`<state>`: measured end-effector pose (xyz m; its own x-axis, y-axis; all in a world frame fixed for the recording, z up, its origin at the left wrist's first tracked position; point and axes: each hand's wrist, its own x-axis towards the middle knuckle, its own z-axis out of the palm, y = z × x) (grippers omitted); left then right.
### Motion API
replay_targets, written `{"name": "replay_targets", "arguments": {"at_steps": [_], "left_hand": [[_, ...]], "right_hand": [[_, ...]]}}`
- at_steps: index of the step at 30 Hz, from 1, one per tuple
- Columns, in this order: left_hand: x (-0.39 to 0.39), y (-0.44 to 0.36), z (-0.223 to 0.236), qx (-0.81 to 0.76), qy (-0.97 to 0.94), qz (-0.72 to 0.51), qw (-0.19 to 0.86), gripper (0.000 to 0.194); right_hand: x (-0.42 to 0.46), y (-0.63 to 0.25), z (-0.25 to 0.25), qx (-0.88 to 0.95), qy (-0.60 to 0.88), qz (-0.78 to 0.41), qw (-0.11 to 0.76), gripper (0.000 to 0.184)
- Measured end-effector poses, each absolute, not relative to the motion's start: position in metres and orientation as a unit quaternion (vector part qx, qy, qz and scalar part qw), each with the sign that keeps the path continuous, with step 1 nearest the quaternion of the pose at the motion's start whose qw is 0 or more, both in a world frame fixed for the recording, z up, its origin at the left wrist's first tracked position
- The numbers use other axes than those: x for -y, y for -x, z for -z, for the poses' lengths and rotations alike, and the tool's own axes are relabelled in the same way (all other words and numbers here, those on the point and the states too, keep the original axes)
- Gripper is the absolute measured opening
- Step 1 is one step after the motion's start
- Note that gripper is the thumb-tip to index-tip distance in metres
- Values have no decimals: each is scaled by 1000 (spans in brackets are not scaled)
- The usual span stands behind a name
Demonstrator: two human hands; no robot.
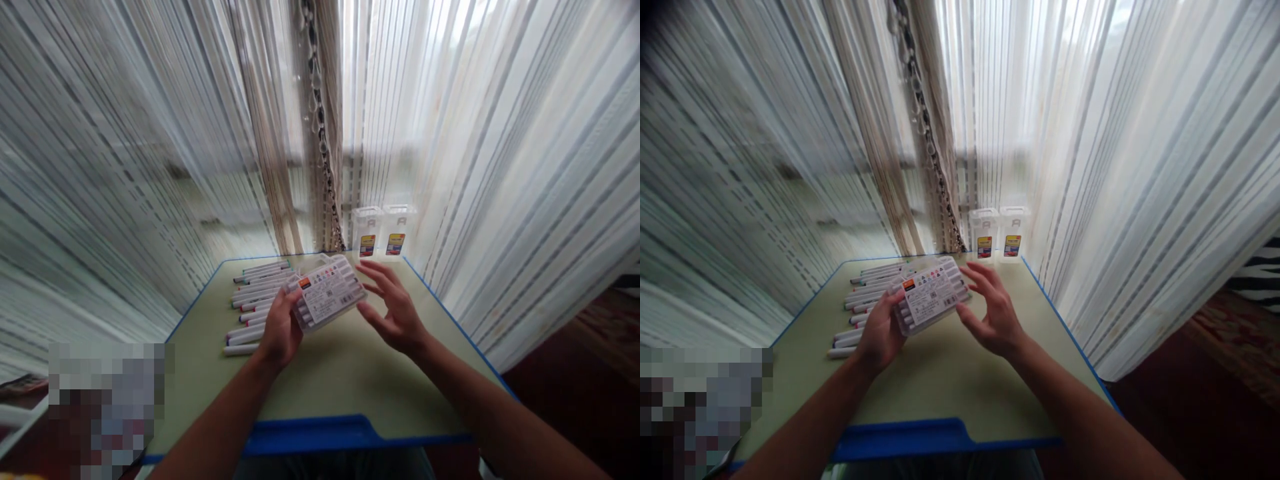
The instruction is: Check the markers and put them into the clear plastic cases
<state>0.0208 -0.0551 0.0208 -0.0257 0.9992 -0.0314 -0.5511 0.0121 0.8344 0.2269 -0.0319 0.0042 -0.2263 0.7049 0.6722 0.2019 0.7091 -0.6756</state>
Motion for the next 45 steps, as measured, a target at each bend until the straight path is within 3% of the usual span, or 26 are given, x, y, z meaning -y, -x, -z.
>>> {"name": "replay_targets", "arguments": {"at_steps": [3,6,9,18,22,28,32,35,38,42,45], "left_hand": [[56,-22,-17,-345,-349,-621,611,40],[57,-22,-13,-346,-383,-627,583,46],[56,-21,-9,-359,-404,-649,535,47],[53,-22,-9,-395,-370,-651,532,55],[47,-18,-3,-423,-399,-639,503,53],[55,-19,-10,-537,-528,-579,315,60],[81,-53,-22,-455,-575,-537,417,68],[93,-79,-22,-382,-556,-556,486,68],[94,-89,-17,-382,-515,-587,494,52],[89,-81,-12,-335,-499,-590,540,43],[85,-72,-18,-281,-525,-547,589,52]], "right_hand": [[23,-227,-2,650,334,-426,533,60],[19,-226,-2,628,294,-542,475,53],[22,-223,-5,622,265,-583,450,41],[31,-224,-8,595,248,-657,392,40],[31,-221,-11,590,262,-642,415,39],[40,-227,-20,601,353,-506,508,47],[66,-225,-17,663,445,-294,525,40],[88,-219,-10,728,401,-174,528,39],[100,-225,-7,769,351,-179,503,49],[86,-267,-9,739,406,-183,506,31],[63,-303,-5,636,500,-214,547,59]]}}
